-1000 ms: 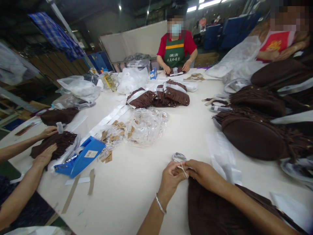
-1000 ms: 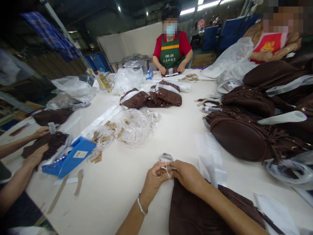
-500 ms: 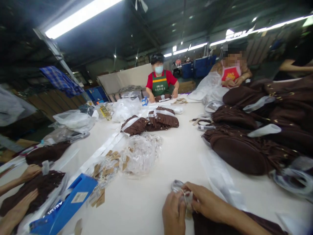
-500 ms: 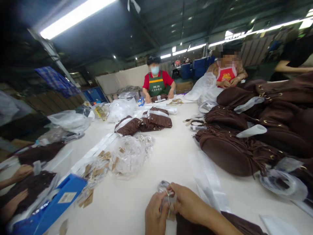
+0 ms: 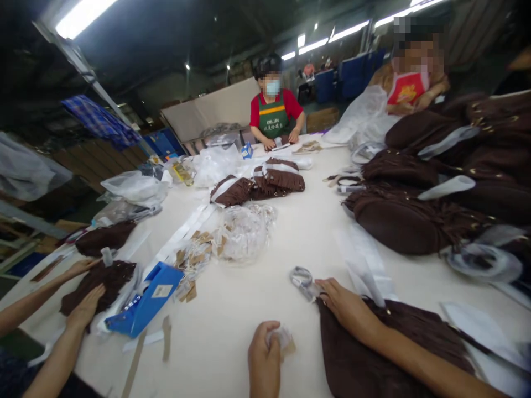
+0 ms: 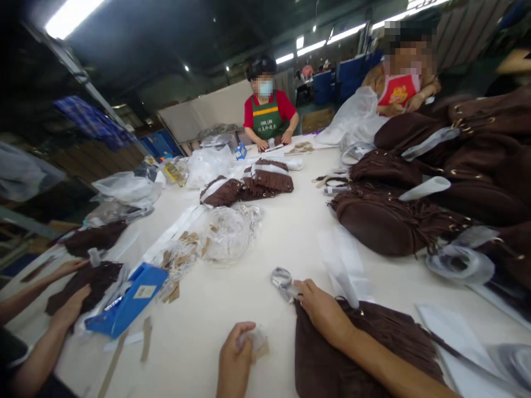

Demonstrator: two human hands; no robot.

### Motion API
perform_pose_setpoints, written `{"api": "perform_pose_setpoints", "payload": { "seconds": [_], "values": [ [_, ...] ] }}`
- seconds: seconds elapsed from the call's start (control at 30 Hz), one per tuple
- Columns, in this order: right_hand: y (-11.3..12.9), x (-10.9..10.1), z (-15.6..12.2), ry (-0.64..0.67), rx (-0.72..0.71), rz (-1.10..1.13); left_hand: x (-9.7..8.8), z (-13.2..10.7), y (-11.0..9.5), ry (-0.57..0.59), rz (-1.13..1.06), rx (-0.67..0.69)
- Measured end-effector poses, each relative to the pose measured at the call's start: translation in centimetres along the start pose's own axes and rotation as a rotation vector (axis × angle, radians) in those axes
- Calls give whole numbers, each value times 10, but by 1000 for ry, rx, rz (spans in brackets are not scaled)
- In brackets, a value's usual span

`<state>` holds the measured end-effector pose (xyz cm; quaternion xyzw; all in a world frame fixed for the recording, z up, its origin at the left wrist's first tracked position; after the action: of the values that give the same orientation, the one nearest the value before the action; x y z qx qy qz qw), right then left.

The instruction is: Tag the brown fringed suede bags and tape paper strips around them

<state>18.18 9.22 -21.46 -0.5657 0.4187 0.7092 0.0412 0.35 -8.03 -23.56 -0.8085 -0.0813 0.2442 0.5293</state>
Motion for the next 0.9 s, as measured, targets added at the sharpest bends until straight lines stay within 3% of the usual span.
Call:
{"api": "perform_pose_setpoints", "payload": {
  "seconds": [0.07,0.13,0.23,0.3,0.37,0.47,0.53,0.6,0.67,0.73,0.9],
  "values": [
    [1,5,-1,-19,-38,-31,-9,-14,4,37,181,-35],
    [6,4,-1,-12,-42,-45,-16,-21,-11,40,413,82],
    [23,-15,-10,45,-21,-9,-25,-21,-55,-119,638,304],
    [36,-36,-26,80,-47,22,-20,-18,-86,-182,609,408],
    [38,-58,-50,68,-44,3,6,-10,-110,-75,508,464],
    [5,-87,-91,-102,141,-127,69,-1,-128,171,484,538],
    [-29,-97,-115,-220,282,-206,110,3,-131,224,610,589],
    [-56,-95,-127,-229,327,-245,140,7,-128,216,789,613],
    [-71,-89,-128,-163,300,-247,157,10,-126,211,948,614],
    [-77,-86,-125,-107,267,-204,164,9,-129,213,1040,616],
    [-72,-88,-121,-45,163,19,172,3,-144,278,977,699]
  ]
}}
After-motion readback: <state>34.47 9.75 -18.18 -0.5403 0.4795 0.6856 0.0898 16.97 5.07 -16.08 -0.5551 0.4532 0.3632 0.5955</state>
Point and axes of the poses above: each hand's wrist, its own z-axis towards the middle knuckle, its own x-axis out of the palm, y = z × x, the point moved 7 cm from there along z, towards the middle knuckle, and after that the axes turned 6 degrees about y, right-handed, at the moved point
